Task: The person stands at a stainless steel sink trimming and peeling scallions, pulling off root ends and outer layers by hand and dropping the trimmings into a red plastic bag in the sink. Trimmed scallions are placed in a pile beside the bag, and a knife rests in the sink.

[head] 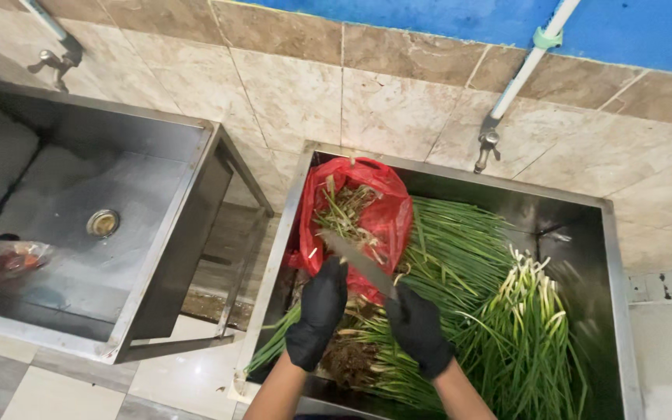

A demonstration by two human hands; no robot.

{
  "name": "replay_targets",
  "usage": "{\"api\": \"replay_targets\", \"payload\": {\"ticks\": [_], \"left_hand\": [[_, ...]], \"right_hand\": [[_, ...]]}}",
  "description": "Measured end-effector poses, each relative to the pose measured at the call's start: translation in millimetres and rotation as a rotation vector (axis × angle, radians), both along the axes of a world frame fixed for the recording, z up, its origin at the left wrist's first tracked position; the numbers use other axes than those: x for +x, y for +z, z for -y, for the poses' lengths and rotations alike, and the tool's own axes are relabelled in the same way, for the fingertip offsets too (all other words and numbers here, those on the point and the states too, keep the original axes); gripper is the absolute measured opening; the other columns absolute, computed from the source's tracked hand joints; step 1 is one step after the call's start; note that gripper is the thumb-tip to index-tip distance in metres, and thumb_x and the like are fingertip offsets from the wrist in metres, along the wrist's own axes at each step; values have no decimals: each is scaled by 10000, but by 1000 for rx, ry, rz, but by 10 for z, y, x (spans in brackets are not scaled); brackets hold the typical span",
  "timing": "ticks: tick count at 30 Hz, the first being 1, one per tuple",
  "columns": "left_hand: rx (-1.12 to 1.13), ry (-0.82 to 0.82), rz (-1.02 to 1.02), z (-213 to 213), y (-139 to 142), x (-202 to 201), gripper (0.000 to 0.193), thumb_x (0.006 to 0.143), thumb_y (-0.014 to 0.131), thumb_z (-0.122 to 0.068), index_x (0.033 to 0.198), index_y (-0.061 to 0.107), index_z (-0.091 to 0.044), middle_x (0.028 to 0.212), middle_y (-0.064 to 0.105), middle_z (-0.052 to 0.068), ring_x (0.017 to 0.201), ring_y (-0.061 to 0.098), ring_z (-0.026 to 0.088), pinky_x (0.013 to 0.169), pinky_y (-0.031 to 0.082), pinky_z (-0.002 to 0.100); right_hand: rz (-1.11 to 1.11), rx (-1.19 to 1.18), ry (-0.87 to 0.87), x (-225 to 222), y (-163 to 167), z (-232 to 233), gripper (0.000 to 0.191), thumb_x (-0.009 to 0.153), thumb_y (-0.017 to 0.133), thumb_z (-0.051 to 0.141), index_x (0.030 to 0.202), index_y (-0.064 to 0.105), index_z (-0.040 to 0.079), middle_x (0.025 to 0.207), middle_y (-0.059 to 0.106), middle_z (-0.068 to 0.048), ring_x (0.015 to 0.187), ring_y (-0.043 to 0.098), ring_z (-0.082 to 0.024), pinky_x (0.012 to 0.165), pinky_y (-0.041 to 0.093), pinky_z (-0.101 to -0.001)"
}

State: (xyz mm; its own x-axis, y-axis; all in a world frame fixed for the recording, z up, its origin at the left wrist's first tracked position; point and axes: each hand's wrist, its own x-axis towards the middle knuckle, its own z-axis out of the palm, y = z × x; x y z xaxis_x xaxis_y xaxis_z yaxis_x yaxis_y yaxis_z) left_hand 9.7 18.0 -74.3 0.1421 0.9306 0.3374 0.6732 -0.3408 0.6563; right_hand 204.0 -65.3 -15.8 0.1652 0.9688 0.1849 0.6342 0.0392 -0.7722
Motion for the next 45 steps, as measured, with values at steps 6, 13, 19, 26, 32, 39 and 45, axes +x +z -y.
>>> {"api": "replay_targets", "payload": {"ticks": [6, 13, 19, 26, 32, 39, 45], "left_hand": [[-151, -38, -196, 112, 79, -123, 63, 852, 656, -134, 861, 710, -103, 800, 699, 171, 715, 687, 379, 653, 547, 499], [-71, -64, -80, 217, 339, -97, 97, 909, 626, -121, 977, 674, -71, 788, 682, 198, 670, 666, 407, 604, 534, 513], [-118, -71, 78, 123, 260, -252, 339, 1054, 555, -195, 1331, 581, -2, 893, 701, 193, 760, 691, 358, 644, 530, 476], [-941, -377, 1129, 20, 209, -230, 368, 1058, 478, -244, 1342, 604, -46, 764, 522, 1, 636, 485, 117, 564, 404, 283], [-918, -599, 984, 14, 407, -150, 400, 1094, 443, -292, 1363, 595, -38, 896, 630, 27, 767, 573, 125, 708, 484, 292], [-797, -644, 772, -76, 567, -100, 366, 1064, 521, -241, 1329, 635, -16, 1257, 701, 60, 1148, 626, 155, 1031, 467, 305], [-1119, -632, 1065, -181, 700, -198, 336, 1010, 525, -249, 1278, 629, -75, 1182, 708, 67, 1024, 699, 173, 904, 562, 360]], "right_hand": [[217, -26, 171, -456, 499, -468, 403, 900, 683, 479, 742, 625, 112, 642, 614, -170, 602, 633, -394, 529, 467, -485], [194, -43, 232, -160, -38, -451, 414, 893, 645, 503, 741, 647, 118, 650, 621, -177, 581, 631, -388, 548, 480, -485], [309, -675, -24, 978, -670, -275, 732, 959, 391, 703, 884, 788, 92, 935, 726, -260, 923, 687, -448, 864, 517, -532], [132, -771, -32, 649, -1024, 704, 462, 943, 558, 445, 1054, 715, 25, 1029, 718, -260, 976, 676, -417, 871, 531, -484], [-301, -112, -220, 132, -654, 62, 292, 933, 691, 224, 1145, 692, 24, 992, 719, -116, 912, 686, -199, 836, 532, -340], [-597, -156, 188, -200, 377, -647, 149, 910, 763, 99, 982, 719, -24, 837, 610, -17, 673, 584, -132, 620, 475, -297], [-1037, -343, 280, -135, 499, -878, 156, 1009, 712, 90, 979, 637, -43, 701, 532, 30, 578, 472, -102, 509, 363, -290]]}}
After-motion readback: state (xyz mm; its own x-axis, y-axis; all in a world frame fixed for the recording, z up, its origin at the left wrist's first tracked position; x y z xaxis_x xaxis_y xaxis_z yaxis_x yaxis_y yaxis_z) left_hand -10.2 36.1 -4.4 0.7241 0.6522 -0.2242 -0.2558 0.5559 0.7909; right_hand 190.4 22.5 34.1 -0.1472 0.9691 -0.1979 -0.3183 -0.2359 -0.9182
